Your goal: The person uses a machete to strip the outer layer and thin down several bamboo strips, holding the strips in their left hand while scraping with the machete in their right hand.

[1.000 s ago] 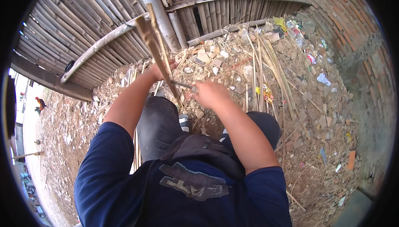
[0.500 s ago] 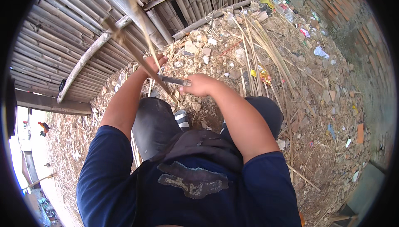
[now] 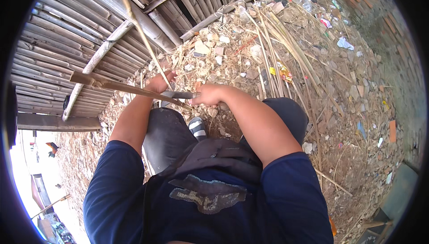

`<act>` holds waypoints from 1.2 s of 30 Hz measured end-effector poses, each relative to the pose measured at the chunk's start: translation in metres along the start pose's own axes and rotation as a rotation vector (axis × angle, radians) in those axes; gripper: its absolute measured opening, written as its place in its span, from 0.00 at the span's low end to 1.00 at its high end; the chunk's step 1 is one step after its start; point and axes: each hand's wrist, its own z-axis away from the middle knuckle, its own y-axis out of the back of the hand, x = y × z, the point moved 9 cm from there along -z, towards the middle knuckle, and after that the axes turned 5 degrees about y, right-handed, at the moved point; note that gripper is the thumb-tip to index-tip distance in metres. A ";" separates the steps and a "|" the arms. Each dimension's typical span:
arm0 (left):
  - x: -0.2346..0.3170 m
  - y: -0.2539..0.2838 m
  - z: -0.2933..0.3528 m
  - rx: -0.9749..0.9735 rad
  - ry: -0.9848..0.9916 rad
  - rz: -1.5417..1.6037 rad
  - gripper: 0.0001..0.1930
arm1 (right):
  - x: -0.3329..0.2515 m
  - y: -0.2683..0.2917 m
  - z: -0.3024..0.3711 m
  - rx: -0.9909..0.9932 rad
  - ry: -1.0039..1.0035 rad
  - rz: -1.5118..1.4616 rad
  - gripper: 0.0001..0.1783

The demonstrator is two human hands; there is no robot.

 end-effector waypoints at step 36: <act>-0.073 -0.020 -0.037 -0.080 -0.147 -0.101 0.37 | 0.007 -0.012 -0.057 0.237 0.137 0.282 0.23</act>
